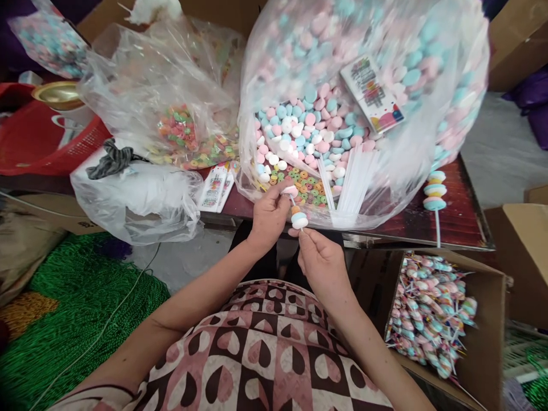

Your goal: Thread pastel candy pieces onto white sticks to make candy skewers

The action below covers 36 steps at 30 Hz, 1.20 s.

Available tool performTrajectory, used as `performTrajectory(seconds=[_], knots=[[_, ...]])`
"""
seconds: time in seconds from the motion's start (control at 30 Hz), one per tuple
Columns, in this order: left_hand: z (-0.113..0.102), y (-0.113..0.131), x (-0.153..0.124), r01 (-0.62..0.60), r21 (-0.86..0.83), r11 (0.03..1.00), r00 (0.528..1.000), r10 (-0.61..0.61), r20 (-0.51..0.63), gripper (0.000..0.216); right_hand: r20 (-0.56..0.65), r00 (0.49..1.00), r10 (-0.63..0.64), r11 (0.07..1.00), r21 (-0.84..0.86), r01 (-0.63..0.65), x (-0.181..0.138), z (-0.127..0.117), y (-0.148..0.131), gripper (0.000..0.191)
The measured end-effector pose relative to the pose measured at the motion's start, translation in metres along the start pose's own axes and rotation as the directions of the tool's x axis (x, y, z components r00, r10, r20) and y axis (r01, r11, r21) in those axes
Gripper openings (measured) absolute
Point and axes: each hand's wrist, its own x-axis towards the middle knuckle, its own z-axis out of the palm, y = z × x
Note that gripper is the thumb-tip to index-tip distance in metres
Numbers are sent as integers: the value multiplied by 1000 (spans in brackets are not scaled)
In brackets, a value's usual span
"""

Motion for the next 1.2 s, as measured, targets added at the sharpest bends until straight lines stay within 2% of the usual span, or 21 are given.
performTrajectory(seconds=[0.2, 0.3, 0.4, 0.57, 0.63, 0.73, 0.87, 1.03, 1.07, 1.13, 1.2], knots=[[7, 2, -1, 241, -271, 932, 970, -226, 88, 29, -29, 997, -69, 997, 13, 70, 2, 3, 0, 33], [6, 9, 2, 282, -402, 871, 959, -259, 110, 31, -38, 997, -67, 997, 29, 68, 5, 0, 1, 31], [5, 18, 2, 271, -413, 870, 962, -234, 140, 32, -37, 996, -85, 995, 40, 86, 8, -3, 5, 28], [4, 29, -8, 292, -288, 912, 941, -221, 255, 35, -30, 991, -129, 991, 31, 130, 11, -8, 6, 28], [4, 30, -10, 248, -235, 940, 941, -176, 288, 36, -53, 987, -149, 988, 20, 150, 13, -10, 5, 27], [6, 28, -12, 114, -213, 970, 956, -49, 288, 38, -53, 988, -148, 989, 1, 149, 18, -11, 5, 31], [7, 25, -12, 6, -223, 975, 937, 73, 343, 42, -21, 994, -104, 994, -25, 104, 23, -16, 11, 40], [-10, 18, -1, -51, -191, 980, 937, 113, 332, 45, -162, 986, -49, 998, 21, 53, 26, -38, -1, 30], [-16, 15, 7, -75, -136, 988, 947, 113, 301, 45, -189, 981, -51, 997, 45, 61, 25, -40, -6, 29], [-27, 10, 26, -162, 81, 983, 968, 142, 206, 42, -209, 976, -59, 994, 76, 76, 22, -42, -15, 27], [-36, 4, 49, -251, 399, 882, 963, 188, 191, 34, -193, 979, -61, 993, 88, 79, 20, -39, -19, 25]])
